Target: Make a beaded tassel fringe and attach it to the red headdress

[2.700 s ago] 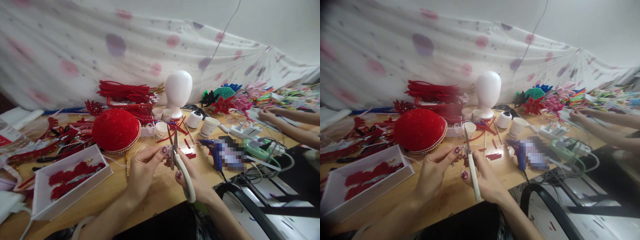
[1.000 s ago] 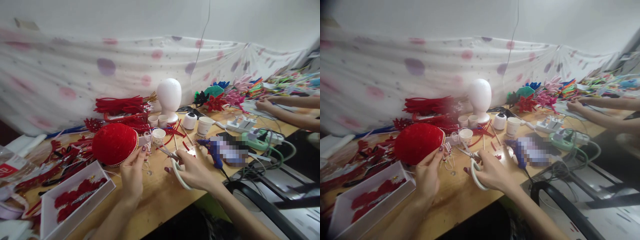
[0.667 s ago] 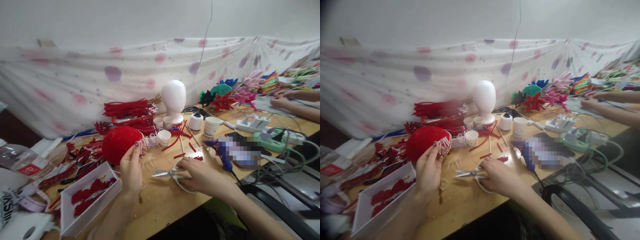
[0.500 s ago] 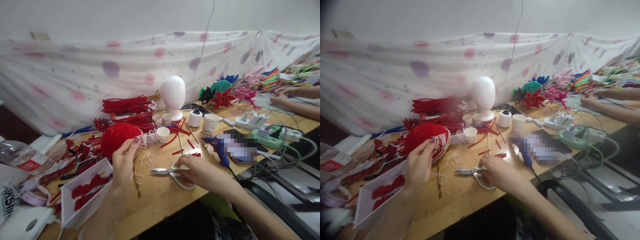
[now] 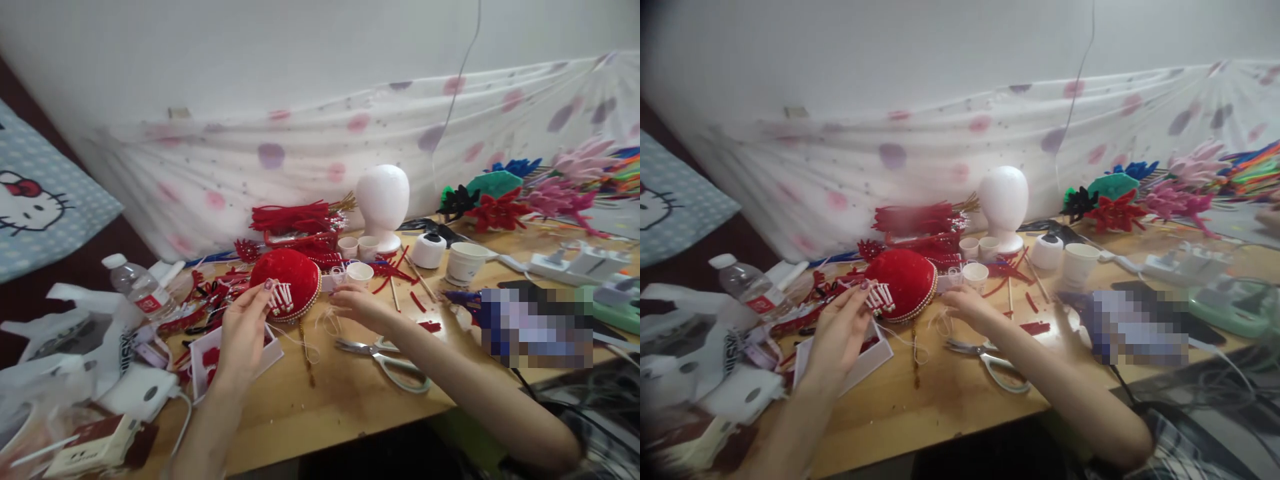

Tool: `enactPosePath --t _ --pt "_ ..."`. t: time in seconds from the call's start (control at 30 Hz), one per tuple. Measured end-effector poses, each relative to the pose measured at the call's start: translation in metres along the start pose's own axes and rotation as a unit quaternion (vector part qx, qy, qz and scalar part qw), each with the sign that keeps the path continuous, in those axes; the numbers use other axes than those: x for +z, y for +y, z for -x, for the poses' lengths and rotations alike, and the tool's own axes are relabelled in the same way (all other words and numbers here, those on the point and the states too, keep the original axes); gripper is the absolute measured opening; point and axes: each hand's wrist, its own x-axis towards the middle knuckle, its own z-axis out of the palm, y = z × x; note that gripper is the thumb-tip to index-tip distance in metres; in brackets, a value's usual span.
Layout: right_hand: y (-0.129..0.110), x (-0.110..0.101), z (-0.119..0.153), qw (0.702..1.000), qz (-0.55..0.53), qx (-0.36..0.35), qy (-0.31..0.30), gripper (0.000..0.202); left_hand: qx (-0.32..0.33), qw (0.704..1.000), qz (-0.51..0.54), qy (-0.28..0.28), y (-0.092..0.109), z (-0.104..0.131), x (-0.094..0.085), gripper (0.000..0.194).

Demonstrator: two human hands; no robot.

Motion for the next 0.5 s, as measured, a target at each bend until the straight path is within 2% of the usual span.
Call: enactPosePath --t 0.13,0.33,0.5 --pt "0.012 0.026 -0.016 0.997 -0.073 0.029 -0.012 0.033 0.013 0.998 0.047 0.034 0.005 -0.001 -0.023 0.025" --pt "0.012 0.041 -0.031 0.984 -0.162 0.07 -0.005 0.034 -0.03 0.993 0.086 0.079 0.012 -0.002 -0.055 0.012" --pt "-0.002 0.065 -0.042 0.971 -0.233 0.045 -0.023 0.034 -0.032 0.988 0.109 0.105 0.02 -0.005 -0.068 0.008"
